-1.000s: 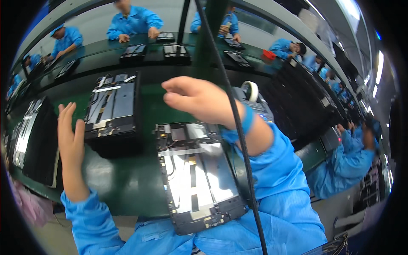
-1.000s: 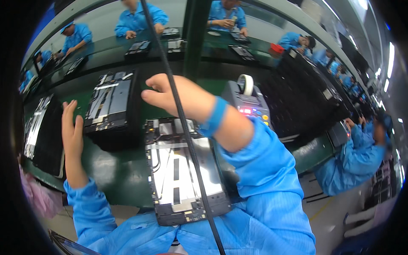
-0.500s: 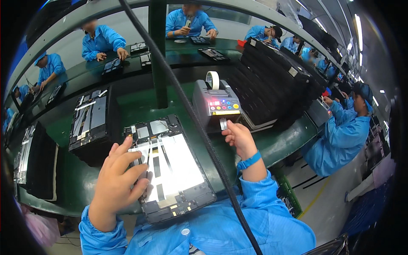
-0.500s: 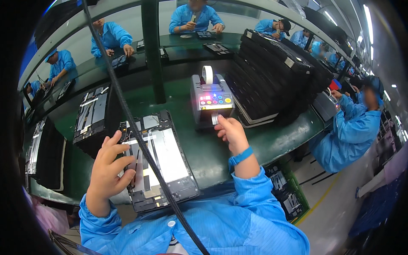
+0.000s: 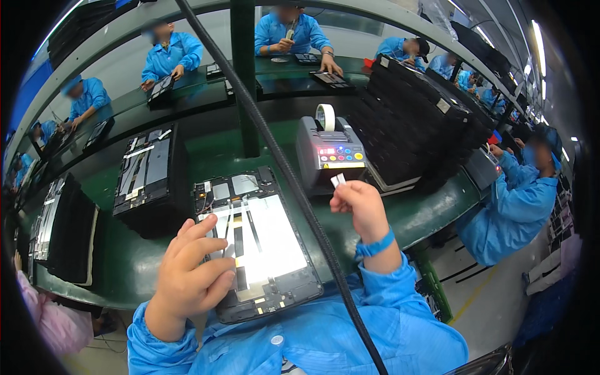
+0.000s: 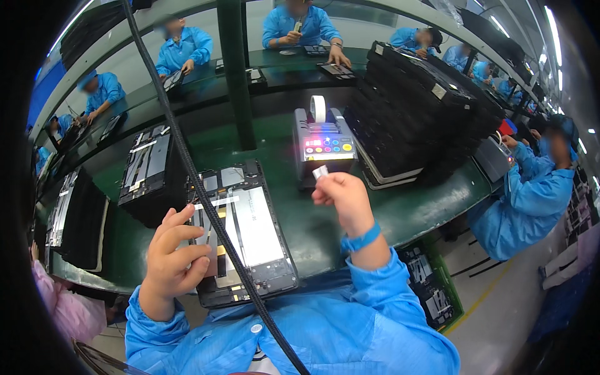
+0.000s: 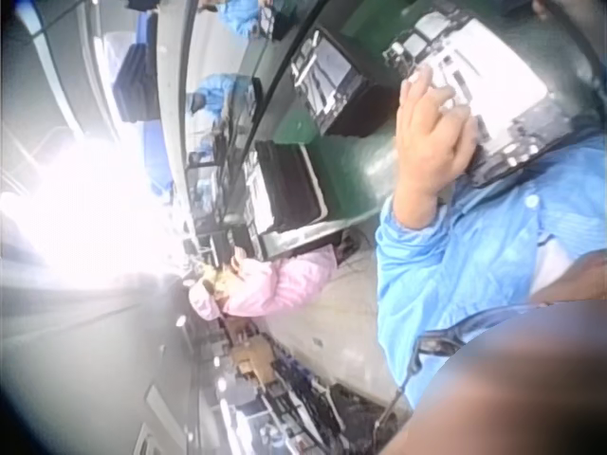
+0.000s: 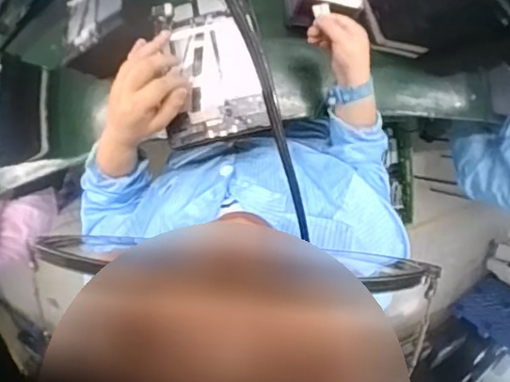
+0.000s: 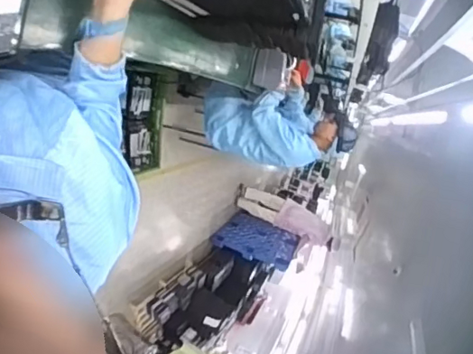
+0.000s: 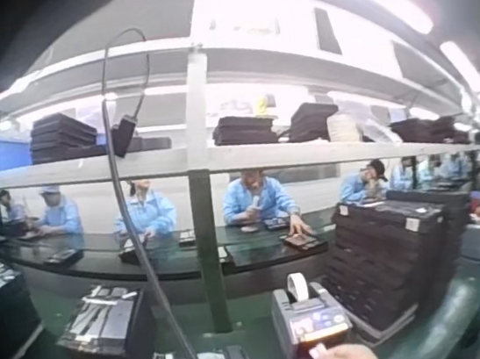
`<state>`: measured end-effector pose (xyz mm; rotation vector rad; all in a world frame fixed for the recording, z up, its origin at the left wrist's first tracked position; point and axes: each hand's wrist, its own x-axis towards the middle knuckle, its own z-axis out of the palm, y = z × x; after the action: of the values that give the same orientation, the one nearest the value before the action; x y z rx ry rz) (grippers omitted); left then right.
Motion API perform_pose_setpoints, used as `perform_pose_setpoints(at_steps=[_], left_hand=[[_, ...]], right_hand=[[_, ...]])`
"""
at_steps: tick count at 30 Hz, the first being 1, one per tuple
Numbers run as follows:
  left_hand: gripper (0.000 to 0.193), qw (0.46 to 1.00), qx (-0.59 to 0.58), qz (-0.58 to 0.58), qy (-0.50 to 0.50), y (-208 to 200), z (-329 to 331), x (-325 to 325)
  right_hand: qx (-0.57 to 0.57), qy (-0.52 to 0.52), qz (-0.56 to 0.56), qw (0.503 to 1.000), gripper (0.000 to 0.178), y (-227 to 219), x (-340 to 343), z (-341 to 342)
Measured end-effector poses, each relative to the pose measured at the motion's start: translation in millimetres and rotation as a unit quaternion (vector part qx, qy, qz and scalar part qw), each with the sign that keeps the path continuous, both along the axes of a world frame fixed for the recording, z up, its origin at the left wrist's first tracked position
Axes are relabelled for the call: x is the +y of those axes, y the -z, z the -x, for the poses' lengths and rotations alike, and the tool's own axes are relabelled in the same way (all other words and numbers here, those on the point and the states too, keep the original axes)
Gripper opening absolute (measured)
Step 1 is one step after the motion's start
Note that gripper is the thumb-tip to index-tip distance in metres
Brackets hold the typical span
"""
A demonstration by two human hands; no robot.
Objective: The person assembles electronic components on a factory line, using a white plastic tool to press and secure parts on a rectangular device. They repeatedly handle the device, applying pressure to specific areas, and move the finished units to a stack on the table.
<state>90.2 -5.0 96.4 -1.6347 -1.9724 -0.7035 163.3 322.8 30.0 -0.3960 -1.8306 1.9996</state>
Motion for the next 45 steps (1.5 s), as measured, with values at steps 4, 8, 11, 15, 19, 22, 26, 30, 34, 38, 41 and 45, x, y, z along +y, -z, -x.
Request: perform_pose_setpoints(at_steps=[4,8,11,15,19,22,26,30,34,38,41,45], left_hand=[[0.026,0.983,-0.168,-0.078,0.005,-5,-4,14],[0.025,0.960,-0.271,-0.025,0.062,0,-6,19],[0.015,0.963,-0.258,-0.059,0.050,1,-5,10],[0.013,0.952,-0.274,-0.132,0.014,9,4,4],[0.012,0.951,-0.278,-0.123,0.060,11,16,1],[0.022,0.964,-0.209,-0.160,-0.021,15,29,-2],[0.029,0.981,-0.093,-0.112,-0.132,26,57,-7],[0.030,0.981,-0.071,-0.073,-0.164,36,69,-3],[0.031,0.985,-0.080,-0.066,-0.141,47,77,-6],[0.029,0.987,-0.092,-0.051,-0.123,47,81,-5],[0.027,0.989,-0.078,-0.045,-0.116,47,82,-5],[0.026,0.988,-0.104,-0.069,-0.092,54,85,-3]], right_hand=[[0.098,-0.224,-0.239,0.940,0.014,-56,-67,-25],[0.167,-0.313,-0.433,0.828,0.009,-74,-108,-15],[0.140,-0.247,-0.501,0.817,0.007,-78,-110,-12],[0.180,-0.125,-0.477,0.851,0.021,-78,-110,-3],[0.204,-0.258,-0.475,0.816,0.010,-79,-114,22],[0.194,-0.229,-0.505,0.809,0.007,-89,-114,37],[0.140,-0.234,-0.526,0.805,0.021,-96,-108,77],[0.186,-0.268,-0.508,0.797,0.040,-79,-125,117],[0.114,-0.339,-0.528,0.770,0.043,-77,-127,145],[0.154,-0.358,-0.532,0.752,0.040,-71,-128,168],[0.156,-0.355,-0.534,0.752,0.037,-61,-128,174],[0.052,-0.321,-0.558,0.764,0.035,-67,-130,162]])
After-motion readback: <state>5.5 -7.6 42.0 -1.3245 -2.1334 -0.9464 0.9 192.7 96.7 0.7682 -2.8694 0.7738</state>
